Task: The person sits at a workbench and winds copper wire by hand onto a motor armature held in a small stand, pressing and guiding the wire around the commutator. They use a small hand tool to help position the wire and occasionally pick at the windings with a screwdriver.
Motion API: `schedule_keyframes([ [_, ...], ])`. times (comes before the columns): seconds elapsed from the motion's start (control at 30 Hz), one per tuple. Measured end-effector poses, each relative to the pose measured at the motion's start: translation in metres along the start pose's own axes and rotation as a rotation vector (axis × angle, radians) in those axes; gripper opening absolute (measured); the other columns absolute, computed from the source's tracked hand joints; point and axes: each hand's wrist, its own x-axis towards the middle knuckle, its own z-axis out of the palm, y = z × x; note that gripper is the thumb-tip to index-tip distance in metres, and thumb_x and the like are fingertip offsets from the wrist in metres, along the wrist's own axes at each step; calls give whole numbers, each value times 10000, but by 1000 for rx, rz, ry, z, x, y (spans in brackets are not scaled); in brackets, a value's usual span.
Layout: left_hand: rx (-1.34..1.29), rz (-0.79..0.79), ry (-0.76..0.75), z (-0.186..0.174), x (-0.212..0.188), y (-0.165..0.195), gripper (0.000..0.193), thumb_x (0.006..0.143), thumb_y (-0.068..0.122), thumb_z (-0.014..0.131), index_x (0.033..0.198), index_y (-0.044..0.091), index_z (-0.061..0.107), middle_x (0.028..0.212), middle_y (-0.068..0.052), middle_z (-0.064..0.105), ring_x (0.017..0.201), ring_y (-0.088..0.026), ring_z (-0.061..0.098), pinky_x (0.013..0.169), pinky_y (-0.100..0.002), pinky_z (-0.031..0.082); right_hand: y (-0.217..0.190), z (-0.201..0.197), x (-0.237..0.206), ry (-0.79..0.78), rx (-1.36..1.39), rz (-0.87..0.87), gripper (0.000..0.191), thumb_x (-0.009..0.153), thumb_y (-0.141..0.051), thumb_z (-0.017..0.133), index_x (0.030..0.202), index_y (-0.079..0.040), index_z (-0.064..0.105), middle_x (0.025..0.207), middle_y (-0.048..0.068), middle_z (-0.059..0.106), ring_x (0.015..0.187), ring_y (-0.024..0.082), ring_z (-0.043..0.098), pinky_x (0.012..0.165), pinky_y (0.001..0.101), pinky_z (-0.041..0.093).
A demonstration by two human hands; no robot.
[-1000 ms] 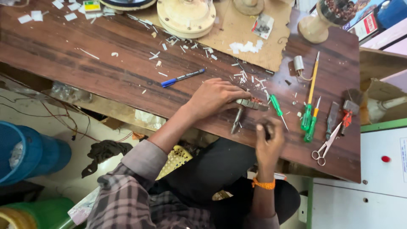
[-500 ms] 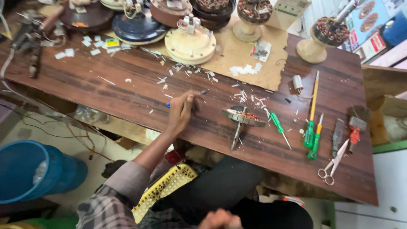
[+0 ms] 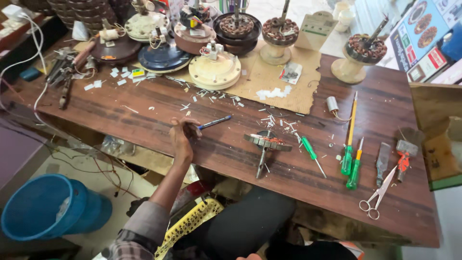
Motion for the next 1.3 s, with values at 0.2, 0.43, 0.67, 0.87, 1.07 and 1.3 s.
schedule_keyframes([
  [0.2, 440, 26, 63, 18, 6, 1, 694, 1116, 541, 375, 861, 15, 749, 636, -28, 560, 577, -105, 530, 540, -271, 426, -14, 2, -5, -25, 132, 5, 873, 947, -658, 559, 1543, -98, 254, 1555, 148, 342, 1261, 258, 556, 974, 518, 472],
  [0.43, 326, -46, 100, 45, -1, 46, 689, 1084, 543, 370, 784, 26, 711, 584, -21, 614, 515, -105, 592, 491, -268, 445, -23, -5, 10, 34, 538, -139, 1047, 904, -660, 605, 1670, -140, 116, 1709, 142, 234, 1385, 273, 534, 1046, 576, 461],
  [0.67, 394, -1, 155, 53, -6, 70, 710, 1071, 555, 356, 760, 20, 705, 546, -32, 595, 507, -110, 590, 496, -279, 436, -10, -13, 11, 158, 553, -471, 1056, 984, -620, 631, 1731, -110, 86, 1801, 133, 96, 1585, 263, 278, 1217, 657, 266],
  [0.87, 449, 47, 161, 54, -5, 75, 705, 1085, 518, 373, 715, 8, 689, 536, -38, 581, 506, -112, 576, 507, -290, 440, -4, -19, 13, 151, 461, -581, 941, 995, -587, 662, 1708, -126, 255, 1806, 123, 184, 1549, 322, 333, 1223, 637, 270],
  [1.07, 463, 89, 174, 53, -6, 68, 658, 1099, 452, 410, 701, 3, 678, 536, -38, 574, 500, -113, 558, 498, -300, 423, -10, -22, 5, 284, 428, -684, 844, 966, -559, 705, 1637, -135, 419, 1749, 132, 308, 1474, 301, 410, 1200, 566, 295],
  [1.3, 595, 204, 101, 54, -9, 59, 605, 1092, 401, 434, 727, 3, 708, 523, -45, 575, 482, -114, 592, 490, -313, 443, -18, -27, -3, 428, 472, -735, 731, 1006, -533, 687, 1580, -120, 502, 1663, 131, 430, 1341, 269, 485, 1119, 476, 358],
])
